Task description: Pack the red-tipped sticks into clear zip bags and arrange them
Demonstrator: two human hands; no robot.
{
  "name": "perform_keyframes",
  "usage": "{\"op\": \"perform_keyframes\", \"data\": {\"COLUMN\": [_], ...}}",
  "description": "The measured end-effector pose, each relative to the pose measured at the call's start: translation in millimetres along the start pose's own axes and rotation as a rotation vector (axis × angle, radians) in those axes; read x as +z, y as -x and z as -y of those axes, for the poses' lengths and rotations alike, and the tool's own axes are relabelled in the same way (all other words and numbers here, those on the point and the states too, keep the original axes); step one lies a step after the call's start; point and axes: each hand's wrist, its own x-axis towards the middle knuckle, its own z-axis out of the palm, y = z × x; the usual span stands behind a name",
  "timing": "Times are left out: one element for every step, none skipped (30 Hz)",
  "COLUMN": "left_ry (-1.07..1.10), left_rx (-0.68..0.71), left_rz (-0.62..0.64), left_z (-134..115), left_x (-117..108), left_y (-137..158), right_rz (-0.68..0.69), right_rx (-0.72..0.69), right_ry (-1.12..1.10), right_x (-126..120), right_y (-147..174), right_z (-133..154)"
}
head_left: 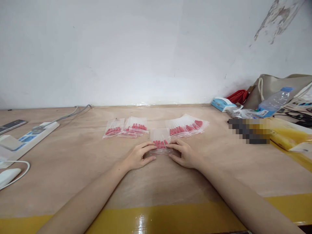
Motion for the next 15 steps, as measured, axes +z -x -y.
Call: {"op": "perform_keyframes", "data": {"left_ry": [-0.019, -0.052, -0.083, -0.109, -0.126, -0.13, -0.125, -0.113, -0.1, -0.088, -0.081, -0.079, -0.087, -0.108, -0.143], "left_rx": [0.038, 0.06, 0.079, 0.095, 0.107, 0.115, 0.118, 0.115, 0.105, 0.093, 0.083, 0.079, 0.079, 0.085, 0.097], "left_rz": [0.009, -0.003, -0.019, -0.037, -0.051, -0.063, -0.076, -0.089, -0.1, -0.11, -0.122, -0.137, -0.155, -0.18, -0.21], "left_z": [3.3, 6.7, 9.8, 12.6, 14.7, 16.3, 17.2, 17.6, 17.5, 17.3, 16.9, 16.7, 16.7, 17.0, 17.5], "left_x": [-3.8, -6.7, -8.4, -9.0, -8.5, -7.3, -5.6, -3.9, -2.4, -1.1, -0.1, 0.7, 1.5, 2.3, 3.2], "left_y": [3.3, 6.3, 8.8, 10.6, 11.7, 12.0, 11.7, 11.0, 10.0, 8.9, 7.8, 6.8, 5.8, 4.7, 3.6], "right_rz": [0.007, 0.002, -0.014, -0.03, -0.041, -0.046, -0.05, -0.054, -0.062, -0.079, -0.109, -0.139, -0.168, -0.191, -0.204], "right_rx": [-0.028, -0.054, -0.08, -0.103, -0.124, -0.142, -0.158, -0.171, -0.179, -0.179, -0.171, -0.153, -0.13, -0.106, -0.088], "right_ry": [0.002, 0.009, 0.021, 0.035, 0.051, 0.068, 0.085, 0.101, 0.113, 0.121, 0.124, 0.122, 0.115, 0.106, 0.097], "right_x": [-3.9, -6.4, -7.3, -6.4, -4.1, -0.7, 3.2, 7.0, 10.2, 12.4, 13.5, 13.6, 12.8, 11.7, 10.6], "right_y": [2.5, 4.8, 6.7, 7.9, 8.5, 8.3, 7.5, 6.1, 4.2, 1.9, -0.4, -2.8, -4.8, -6.5, -7.6], "right_z": [-1.4, -3.2, -5.3, -7.8, -10.4, -13.1, -15.7, -18.1, -20.0, -21.5, -22.5, -23.0, -23.2, -23.2, -23.2]}}
